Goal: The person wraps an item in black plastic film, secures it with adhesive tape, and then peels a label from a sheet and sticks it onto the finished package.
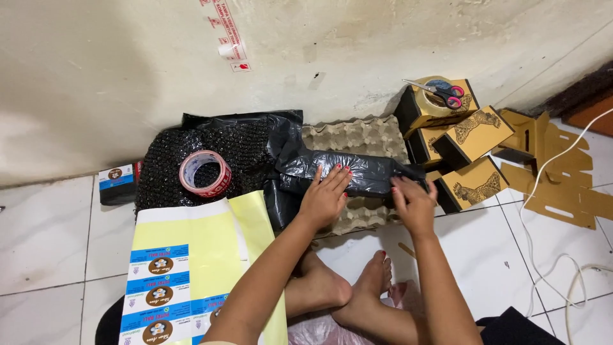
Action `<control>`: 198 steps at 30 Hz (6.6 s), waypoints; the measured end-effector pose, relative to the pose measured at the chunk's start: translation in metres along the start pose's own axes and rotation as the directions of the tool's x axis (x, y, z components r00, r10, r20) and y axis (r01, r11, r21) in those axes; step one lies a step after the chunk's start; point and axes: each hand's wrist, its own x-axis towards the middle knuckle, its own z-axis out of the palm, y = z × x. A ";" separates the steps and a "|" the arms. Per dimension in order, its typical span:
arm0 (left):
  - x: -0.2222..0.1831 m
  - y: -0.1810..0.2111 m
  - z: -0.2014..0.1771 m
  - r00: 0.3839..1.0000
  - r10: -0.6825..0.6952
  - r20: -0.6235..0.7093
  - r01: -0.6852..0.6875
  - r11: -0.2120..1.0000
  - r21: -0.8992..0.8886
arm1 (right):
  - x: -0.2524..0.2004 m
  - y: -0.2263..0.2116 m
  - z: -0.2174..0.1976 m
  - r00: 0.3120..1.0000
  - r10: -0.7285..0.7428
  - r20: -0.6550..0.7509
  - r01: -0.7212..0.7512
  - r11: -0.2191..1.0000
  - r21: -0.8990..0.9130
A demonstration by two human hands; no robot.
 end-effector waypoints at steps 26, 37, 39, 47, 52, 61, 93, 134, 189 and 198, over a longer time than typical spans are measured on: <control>0.006 0.005 -0.021 0.997 -0.059 0.059 0.063 0.996 -0.068 | 0.226 -0.191 0.076 0.986 -0.137 -0.093 0.134 0.990 -0.041; 0.006 0.006 -0.026 0.995 -0.051 0.088 0.054 0.998 -0.036 | 0.220 -0.191 0.076 0.979 -0.164 -0.118 0.163 0.986 -0.016; 0.006 0.007 -0.027 0.996 -0.055 0.067 0.059 0.996 -0.069 | 0.221 -0.194 0.072 0.981 -0.154 -0.116 0.151 0.988 -0.031; 0.002 0.005 -0.018 0.999 -0.035 0.030 0.036 0.999 -0.036 | 0.269 -0.238 0.049 0.971 0.013 -0.241 0.078 0.929 0.361; 0.007 0.009 -0.033 0.995 -0.041 0.092 0.050 0.993 -0.104 | 0.302 -0.293 0.013 0.956 0.273 -0.103 -0.081 0.586 0.806; 0.007 0.011 -0.043 0.997 -0.053 0.063 0.063 0.985 -0.163 | 0.320 -0.294 0.026 0.805 -0.115 -0.582 0.332 0.901 0.281; 0.000 -0.002 0.004 1.000 -0.008 -0.008 0.008 1.000 0.009 | 0.194 -0.234 -0.071 0.963 0.251 -0.098 -0.002 0.371 0.928; 0.000 0.008 -0.013 0.992 -0.069 0.104 0.070 0.998 -0.009 | 0.020 -0.111 0.016 0.873 -0.476 -0.102 0.468 0.878 -0.098; 0.001 0.016 -0.022 0.986 -0.093 0.135 0.096 0.995 -0.011 | 0.013 -0.075 0.059 0.115 0.727 0.676 -0.456 -0.567 0.686; 0.003 0.056 -0.099 0.841 -0.250 -0.479 0.175 0.965 -0.195 | 0.024 -0.044 -0.014 0.240 0.651 0.720 -0.270 -0.668 0.694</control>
